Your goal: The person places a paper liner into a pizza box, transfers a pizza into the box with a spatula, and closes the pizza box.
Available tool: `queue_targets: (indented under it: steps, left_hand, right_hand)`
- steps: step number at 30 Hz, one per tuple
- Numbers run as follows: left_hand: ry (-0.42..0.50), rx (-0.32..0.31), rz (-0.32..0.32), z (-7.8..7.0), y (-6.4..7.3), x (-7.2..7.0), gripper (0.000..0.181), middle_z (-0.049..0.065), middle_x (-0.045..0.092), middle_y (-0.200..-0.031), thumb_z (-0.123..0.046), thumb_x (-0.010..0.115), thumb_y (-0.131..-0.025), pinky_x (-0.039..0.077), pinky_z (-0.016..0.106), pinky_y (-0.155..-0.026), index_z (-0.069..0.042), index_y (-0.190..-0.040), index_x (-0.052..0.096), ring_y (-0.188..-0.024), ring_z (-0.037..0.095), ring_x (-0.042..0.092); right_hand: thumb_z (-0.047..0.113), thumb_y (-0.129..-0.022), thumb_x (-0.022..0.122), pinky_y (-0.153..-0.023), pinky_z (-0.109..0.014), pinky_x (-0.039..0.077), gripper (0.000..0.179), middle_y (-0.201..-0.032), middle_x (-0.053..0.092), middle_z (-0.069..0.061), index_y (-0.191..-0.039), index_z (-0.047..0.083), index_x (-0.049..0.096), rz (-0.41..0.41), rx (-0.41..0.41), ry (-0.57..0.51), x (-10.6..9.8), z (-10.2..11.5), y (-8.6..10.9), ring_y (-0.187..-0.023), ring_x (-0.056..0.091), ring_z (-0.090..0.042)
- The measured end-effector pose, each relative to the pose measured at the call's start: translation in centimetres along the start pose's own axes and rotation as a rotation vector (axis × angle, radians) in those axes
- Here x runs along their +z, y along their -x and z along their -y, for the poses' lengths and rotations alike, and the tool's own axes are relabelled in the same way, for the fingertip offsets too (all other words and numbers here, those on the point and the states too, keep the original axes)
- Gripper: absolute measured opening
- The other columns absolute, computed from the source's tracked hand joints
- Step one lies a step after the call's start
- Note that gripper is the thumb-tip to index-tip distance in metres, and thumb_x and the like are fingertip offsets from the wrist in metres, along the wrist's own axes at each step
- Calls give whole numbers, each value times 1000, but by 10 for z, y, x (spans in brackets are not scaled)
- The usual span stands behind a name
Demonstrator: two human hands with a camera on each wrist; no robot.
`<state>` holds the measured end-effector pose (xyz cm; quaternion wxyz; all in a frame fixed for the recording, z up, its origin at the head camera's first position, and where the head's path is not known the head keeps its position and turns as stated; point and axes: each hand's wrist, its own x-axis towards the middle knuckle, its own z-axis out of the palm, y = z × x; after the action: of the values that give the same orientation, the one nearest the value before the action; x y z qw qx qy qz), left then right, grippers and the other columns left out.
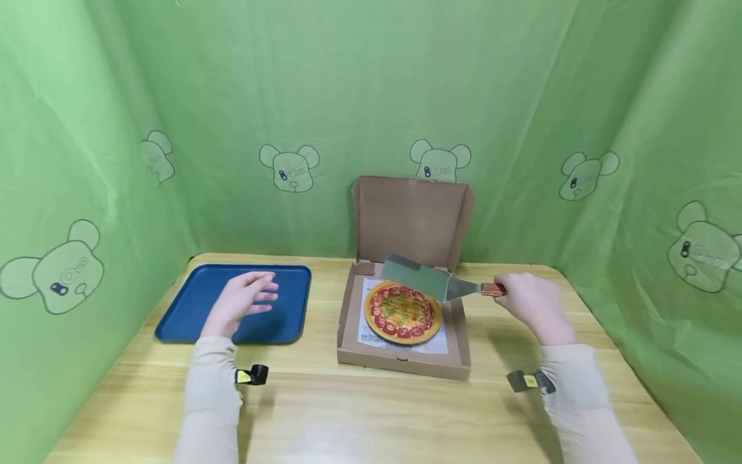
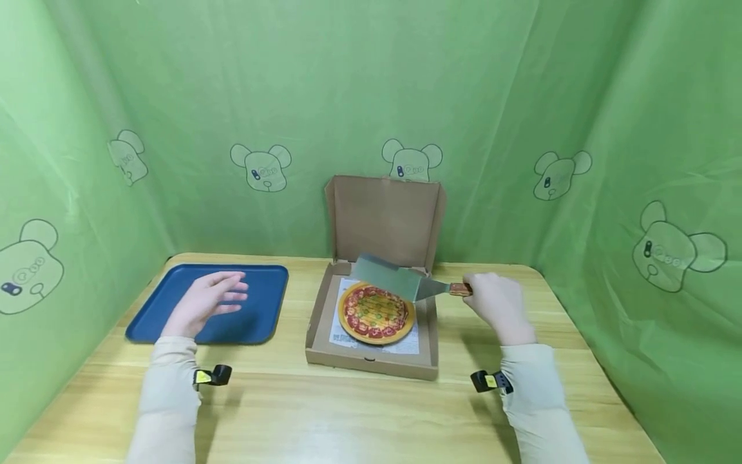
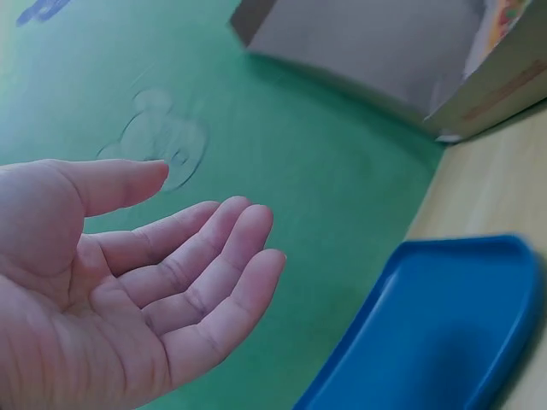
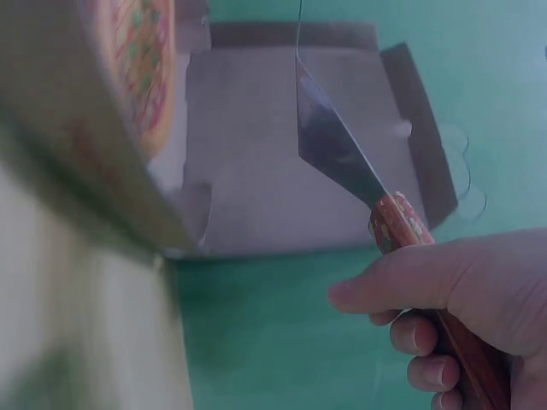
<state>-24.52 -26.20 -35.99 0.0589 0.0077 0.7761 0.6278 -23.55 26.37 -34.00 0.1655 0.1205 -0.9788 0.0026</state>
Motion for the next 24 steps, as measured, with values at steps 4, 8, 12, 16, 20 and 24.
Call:
queue_targets:
  steps: [4,8,12,16,20,24]
  left_hand:
    - [35,-1,-26,1,9,-20,58,-7,65,-104,-40,48,-101,59,27,-84,-1,-144,41,-95,8,67]
    - [64,-7,-56,4,16,-40,65,-11,64,-105,-48,44,-101,58,26,-85,-2,-147,37,-94,4,66]
    - [132,-2,-78,12,24,-61,67,-17,64,-100,-50,39,-101,58,25,-85,-1,-147,35,-92,1,66]
    - [259,-14,-109,20,32,-81,57,-18,67,-94,-50,40,-101,58,24,-83,-7,-139,42,-89,1,67]
    - [382,-55,-150,30,40,-98,41,-16,70,-91,-52,43,-99,59,23,-80,-17,-121,50,-86,2,68]
    - [443,-92,-169,42,46,-110,38,-15,70,-88,-54,40,-98,59,23,-79,-20,-110,53,-84,2,68]
  right_hand:
    - [13,-77,71,-41,-38,34,23,-58,55,0,-65,15,51,-22,-9,-7,-3,19,-11,-50,48,-19]
    - [11,-77,72,-44,-40,40,14,-64,62,-2,-71,14,59,-46,-30,-11,-7,39,-24,-54,54,-21]
    - [12,-76,76,-47,-41,44,12,-68,67,-4,-75,13,63,-70,-54,11,-10,60,-38,-58,60,-24]
    - [18,-74,82,-52,-42,47,18,-72,70,-5,-77,13,65,-76,-59,22,-13,83,-49,-63,64,-26]
    - [19,-74,82,-54,-43,49,19,-75,71,-5,-78,13,65,-63,-59,15,-14,105,-59,-65,65,-26]
    - [17,-75,79,-55,-45,50,14,-75,71,-4,-75,14,65,-61,-65,1,-14,126,-66,-67,66,-28]
